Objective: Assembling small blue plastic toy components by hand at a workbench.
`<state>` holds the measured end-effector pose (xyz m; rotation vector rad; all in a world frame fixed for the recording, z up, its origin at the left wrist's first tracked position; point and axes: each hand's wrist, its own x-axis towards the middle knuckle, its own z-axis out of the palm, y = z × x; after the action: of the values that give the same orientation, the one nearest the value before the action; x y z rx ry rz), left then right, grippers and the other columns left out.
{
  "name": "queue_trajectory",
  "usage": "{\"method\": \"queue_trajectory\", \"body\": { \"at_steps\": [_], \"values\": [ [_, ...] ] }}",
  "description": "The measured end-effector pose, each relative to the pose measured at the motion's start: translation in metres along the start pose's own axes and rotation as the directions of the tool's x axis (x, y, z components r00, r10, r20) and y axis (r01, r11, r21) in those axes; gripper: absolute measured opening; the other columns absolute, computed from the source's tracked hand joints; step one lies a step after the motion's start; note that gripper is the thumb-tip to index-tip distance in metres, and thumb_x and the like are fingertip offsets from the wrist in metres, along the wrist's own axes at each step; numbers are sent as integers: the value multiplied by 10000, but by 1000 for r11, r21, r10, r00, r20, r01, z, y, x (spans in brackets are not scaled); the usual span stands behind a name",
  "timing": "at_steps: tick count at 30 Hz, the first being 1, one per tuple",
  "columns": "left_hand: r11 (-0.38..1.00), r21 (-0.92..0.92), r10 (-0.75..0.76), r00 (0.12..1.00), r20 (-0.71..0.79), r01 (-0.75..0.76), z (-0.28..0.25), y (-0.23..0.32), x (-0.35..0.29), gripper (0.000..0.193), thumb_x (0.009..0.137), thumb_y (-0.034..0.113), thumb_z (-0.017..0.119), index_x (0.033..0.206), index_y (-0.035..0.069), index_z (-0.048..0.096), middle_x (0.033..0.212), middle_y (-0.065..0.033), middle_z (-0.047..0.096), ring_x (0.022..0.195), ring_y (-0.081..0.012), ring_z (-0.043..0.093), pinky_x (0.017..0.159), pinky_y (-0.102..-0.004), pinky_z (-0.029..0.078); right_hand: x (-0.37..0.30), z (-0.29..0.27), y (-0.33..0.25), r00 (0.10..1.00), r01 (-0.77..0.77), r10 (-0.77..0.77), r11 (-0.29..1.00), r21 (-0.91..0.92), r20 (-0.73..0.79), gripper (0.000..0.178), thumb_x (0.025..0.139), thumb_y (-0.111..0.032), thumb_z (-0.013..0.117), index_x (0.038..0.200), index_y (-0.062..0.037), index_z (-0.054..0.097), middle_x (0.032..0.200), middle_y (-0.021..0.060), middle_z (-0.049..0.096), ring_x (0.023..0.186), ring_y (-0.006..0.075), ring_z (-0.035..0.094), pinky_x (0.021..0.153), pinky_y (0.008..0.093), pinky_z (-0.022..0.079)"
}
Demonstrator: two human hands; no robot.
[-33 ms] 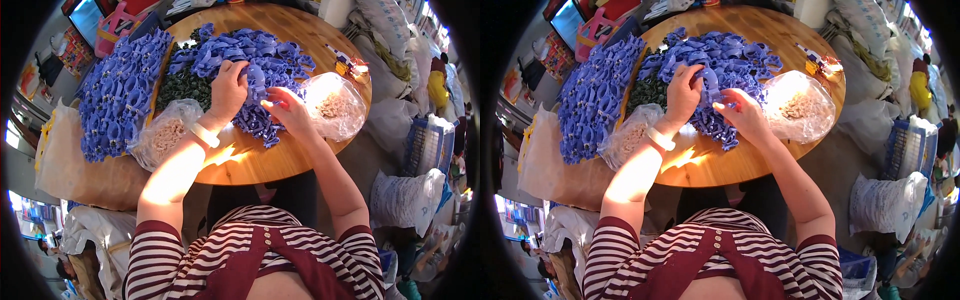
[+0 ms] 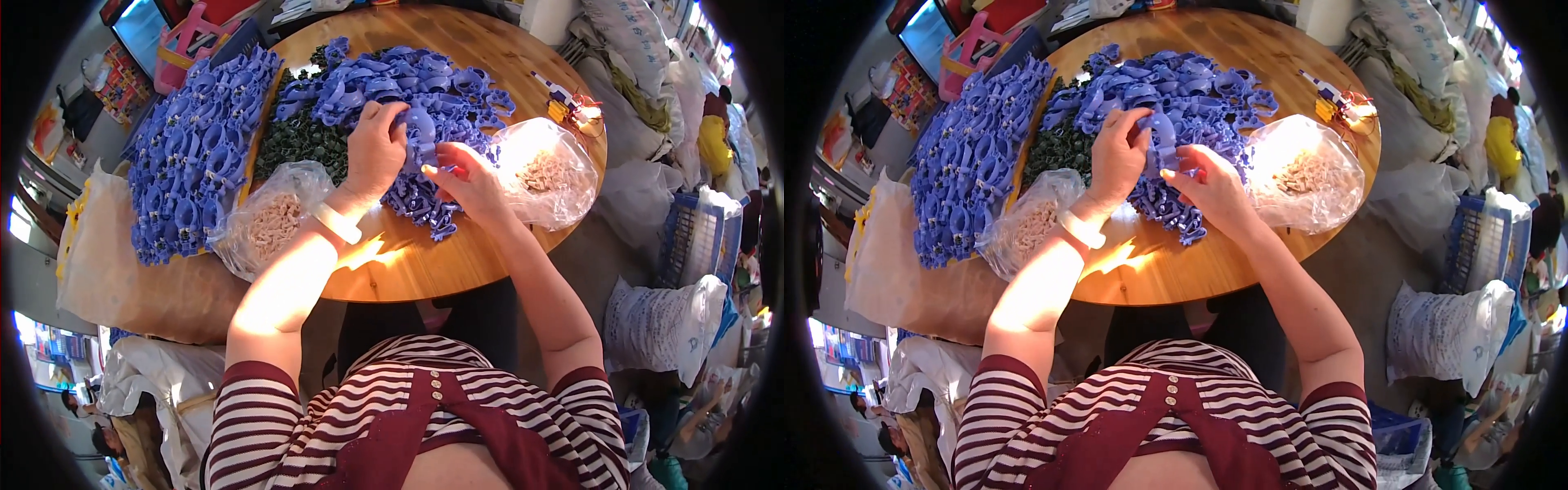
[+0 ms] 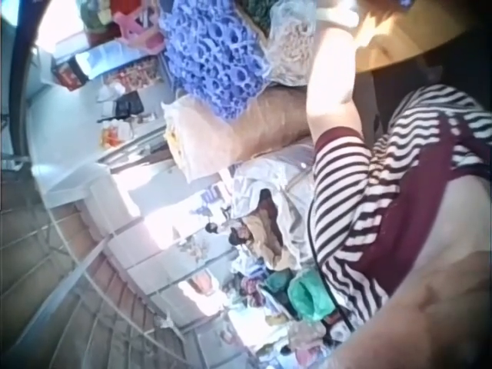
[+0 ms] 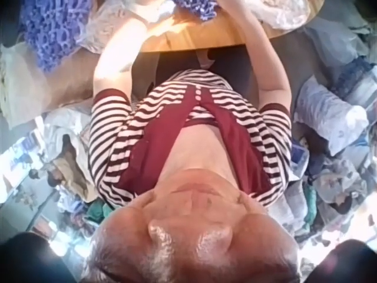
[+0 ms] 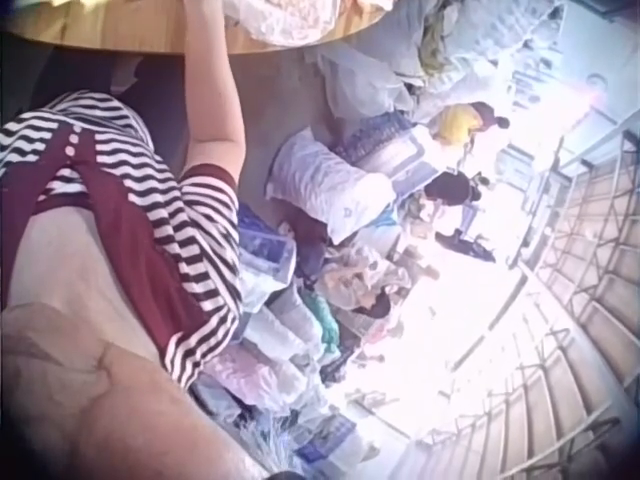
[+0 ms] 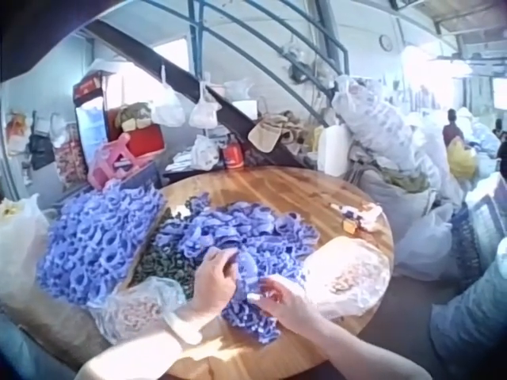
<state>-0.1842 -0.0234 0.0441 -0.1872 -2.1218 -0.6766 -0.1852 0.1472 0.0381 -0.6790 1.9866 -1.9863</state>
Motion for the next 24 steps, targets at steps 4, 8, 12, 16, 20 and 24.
{"method": "queue_trajectory", "body": {
  "at_steps": [4,8,12,16,20,24],
  "values": [
    [943,-235,-211,970,123,235,3,-4,-16,248,775,12,591,1018,59,575,817,-91,554,704,-240,615,595,-307,481,3,-1,13,999,32,-34,994,-104,-22,300,792,-128,676,1055,-25,576,896,-6,597,654,55,537,573,209,463],
    [774,-412,-361,870,336,481,3,-7,-31,275,829,3,545,1102,27,523,877,-90,581,695,-142,636,598,-231,475,2,-6,14,967,180,-237,896,-407,-94,279,757,-83,691,1014,-30,595,908,23,599,628,71,537,563,227,459],
    [486,-733,-329,877,350,475,-3,-2,-41,335,864,37,525,1196,26,479,990,-57,564,845,-145,603,736,-250,462,0,-3,13,857,382,-514,693,-611,-48,294,705,-23,697,984,-47,606,914,69,592,596,134,551,549,251,462],
    [-44,-869,-344,809,477,494,-12,26,-40,426,932,211,471,1318,70,360,1085,-69,547,920,-142,561,796,-276,445,-8,9,5,746,517,-662,508,-689,71,305,695,-15,691,986,-61,611,939,80,586,573,180,573,535,273,471],
    [-242,-825,-209,803,559,511,-24,26,-42,450,926,299,470,1290,54,368,1111,-92,547,1013,-170,541,884,-344,427,-19,23,1,752,513,-651,480,-711,104,320,701,-50,696,1008,-79,610,949,68,584,560,165,579,518,264,463],
    [-374,-759,-192,756,626,533,-30,25,-37,496,938,404,382,1253,21,394,1136,-134,550,1049,-222,542,907,-373,431,-23,24,-3,761,572,-648,648,-503,31,399,645,1,738,1014,-73,606,1010,85,557,565,105,545,509,247,452]
  ]
}}
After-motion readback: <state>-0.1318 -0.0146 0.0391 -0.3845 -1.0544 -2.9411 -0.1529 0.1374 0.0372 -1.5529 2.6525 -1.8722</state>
